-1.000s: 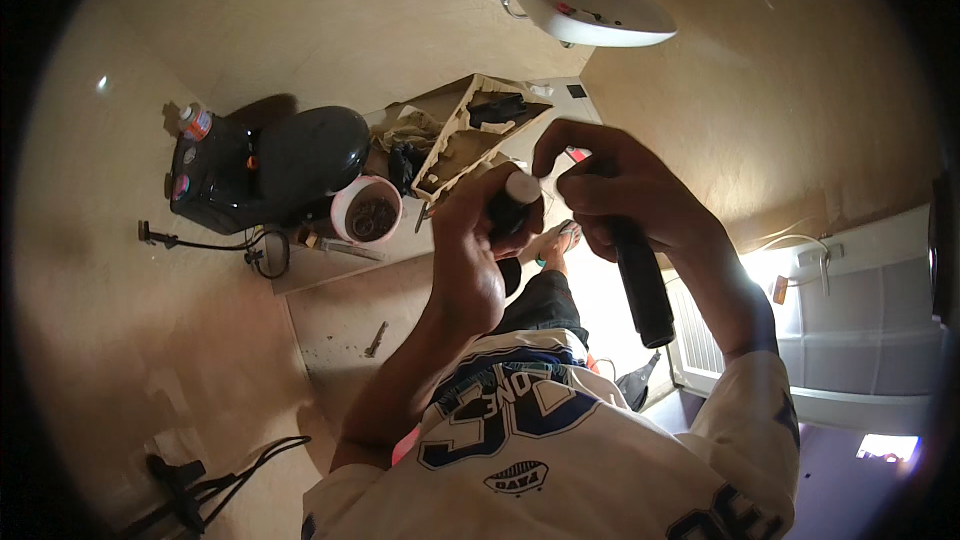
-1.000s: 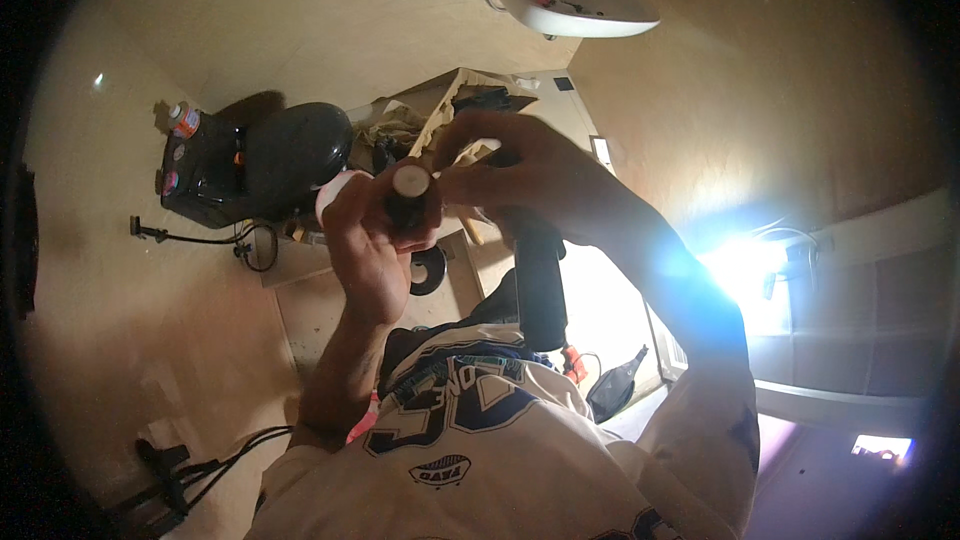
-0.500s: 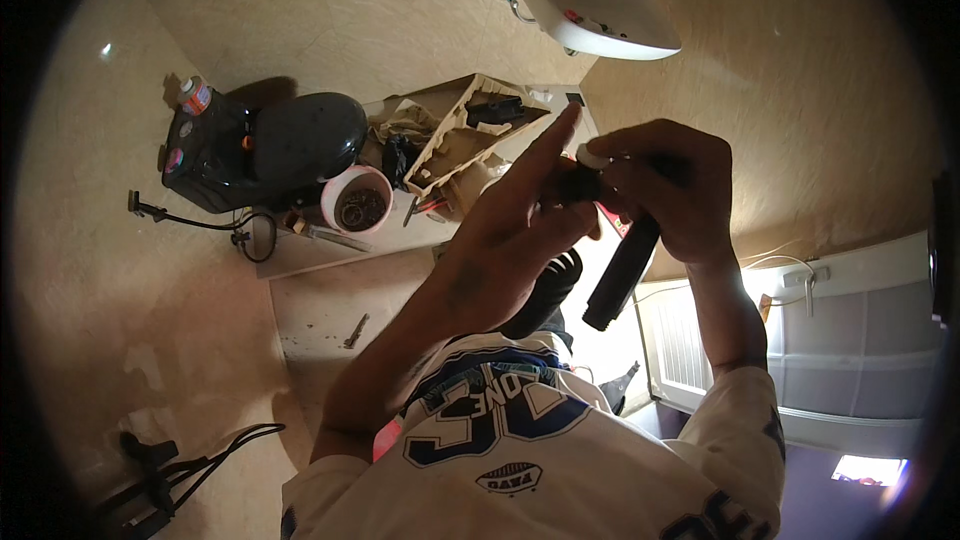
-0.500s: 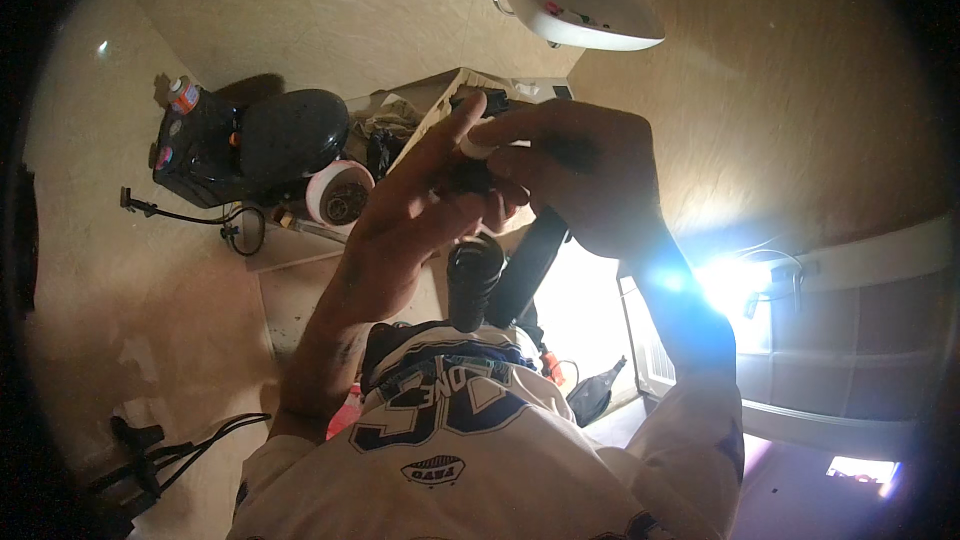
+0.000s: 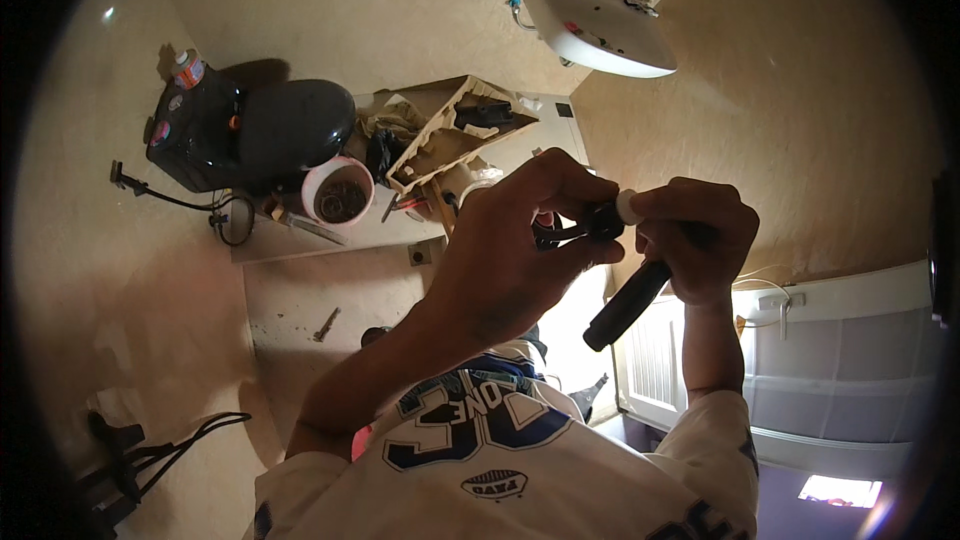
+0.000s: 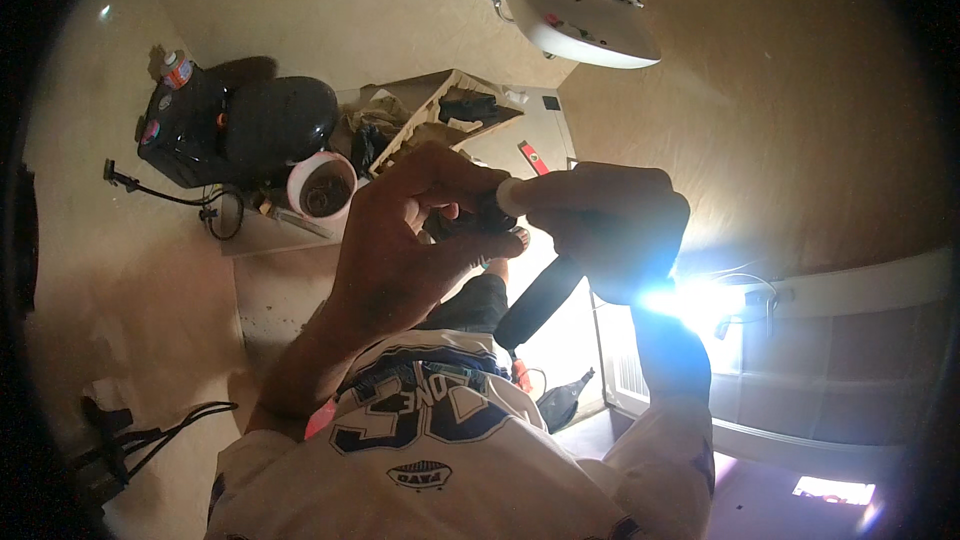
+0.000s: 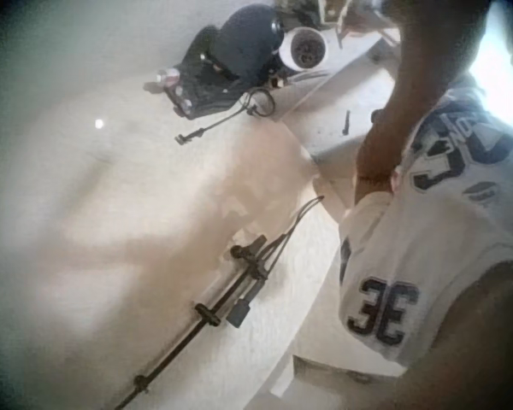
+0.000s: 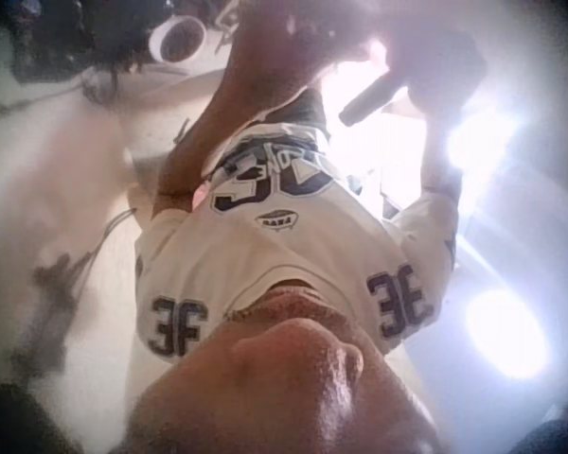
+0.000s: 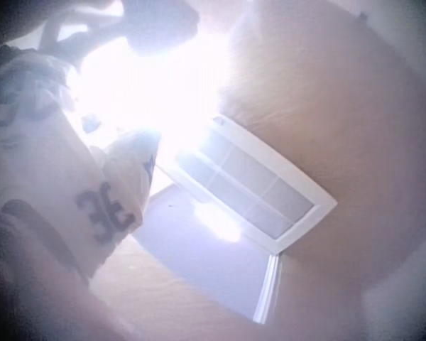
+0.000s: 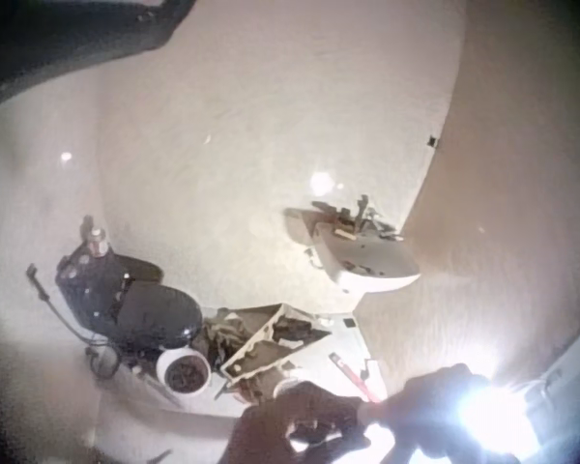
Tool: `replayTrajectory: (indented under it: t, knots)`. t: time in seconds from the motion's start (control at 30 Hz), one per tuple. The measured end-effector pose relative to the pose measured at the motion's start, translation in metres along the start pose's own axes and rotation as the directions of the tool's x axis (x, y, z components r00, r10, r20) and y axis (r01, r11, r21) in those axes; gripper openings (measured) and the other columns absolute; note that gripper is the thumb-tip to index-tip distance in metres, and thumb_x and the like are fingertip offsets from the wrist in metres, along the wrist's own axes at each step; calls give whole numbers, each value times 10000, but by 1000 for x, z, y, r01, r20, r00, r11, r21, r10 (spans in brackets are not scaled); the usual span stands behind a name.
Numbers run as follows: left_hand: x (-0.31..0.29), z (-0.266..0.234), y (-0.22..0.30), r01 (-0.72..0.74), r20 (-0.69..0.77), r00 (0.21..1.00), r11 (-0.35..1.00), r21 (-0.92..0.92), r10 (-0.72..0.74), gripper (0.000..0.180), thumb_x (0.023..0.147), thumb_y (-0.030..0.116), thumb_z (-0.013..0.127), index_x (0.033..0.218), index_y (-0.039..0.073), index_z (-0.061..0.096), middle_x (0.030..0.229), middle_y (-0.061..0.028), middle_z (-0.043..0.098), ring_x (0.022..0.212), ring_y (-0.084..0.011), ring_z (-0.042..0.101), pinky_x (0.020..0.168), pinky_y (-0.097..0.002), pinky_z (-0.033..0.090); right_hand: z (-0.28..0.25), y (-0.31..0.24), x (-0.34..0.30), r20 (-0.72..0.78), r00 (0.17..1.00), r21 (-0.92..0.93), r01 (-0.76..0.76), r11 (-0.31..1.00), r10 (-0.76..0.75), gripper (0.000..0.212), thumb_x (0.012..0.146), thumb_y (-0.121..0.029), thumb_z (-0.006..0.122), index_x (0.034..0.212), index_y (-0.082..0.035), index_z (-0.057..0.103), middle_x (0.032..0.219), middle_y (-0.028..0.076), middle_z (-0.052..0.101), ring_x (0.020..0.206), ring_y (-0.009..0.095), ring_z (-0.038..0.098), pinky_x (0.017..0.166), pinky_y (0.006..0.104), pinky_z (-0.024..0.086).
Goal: The person assembles and installs a black shower faucet and hand-held shower head assembly onto a bathroom wall.
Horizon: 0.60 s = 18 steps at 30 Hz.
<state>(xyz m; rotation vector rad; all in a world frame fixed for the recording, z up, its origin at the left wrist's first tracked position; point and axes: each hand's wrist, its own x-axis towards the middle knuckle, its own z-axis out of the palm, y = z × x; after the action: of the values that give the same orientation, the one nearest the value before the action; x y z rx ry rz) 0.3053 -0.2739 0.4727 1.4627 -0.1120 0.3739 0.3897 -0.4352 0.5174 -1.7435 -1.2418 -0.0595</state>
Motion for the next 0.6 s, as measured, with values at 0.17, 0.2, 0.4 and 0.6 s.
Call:
replayTrajectory:
  t: [0.17, 0.2, 0.4, 0.6]
  knots:
    - [3, -1, 7, -33, 48, 998, 999, -12, 33, 271, 690, 104, 762, 889, 8, 604, 815, -73, 660, 799, -140, 632, 741, -293, 479, 2, -2, -7, -113, 987, 0, -117, 993, 116, 164, 725, 119, 540, 836, 34, 625, 625, 103, 602, 465, 85, 532, 427, 208, 406]
    - [4, -1, 9, -32, 56, 998, 999, -32, 34, 266, 690, 103, 762, 885, 6, 608, 806, -71, 660, 794, -133, 627, 734, -289, 475, 3, -6, -6, -132, 978, 5, -163, 987, 162, 160, 732, 118, 533, 833, 32, 622, 633, 106, 604, 477, 80, 534, 435, 207, 407]
    - [2, 3, 10, 12, 49, 999, 993, -115, -6, 301, 711, 83, 738, 969, -9, 615, 844, -82, 662, 829, -138, 626, 766, -290, 477, -2, -10, -6, -41, 999, -218, -44, 975, 36, 128, 731, 67, 571, 839, 43, 636, 619, 89, 611, 490, 81, 541, 452, 205, 409]
    - [2, 13, -2, -17, 44, 999, 968, -251, 29, 364, 714, 54, 721, 1057, 8, 610, 909, -93, 660, 886, -146, 621, 813, -288, 481, -10, 5, -13, -73, 989, -87, 119, 989, -126, 175, 711, -5, 631, 871, 62, 649, 567, 78, 585, 471, 95, 540, 442, 219, 421]
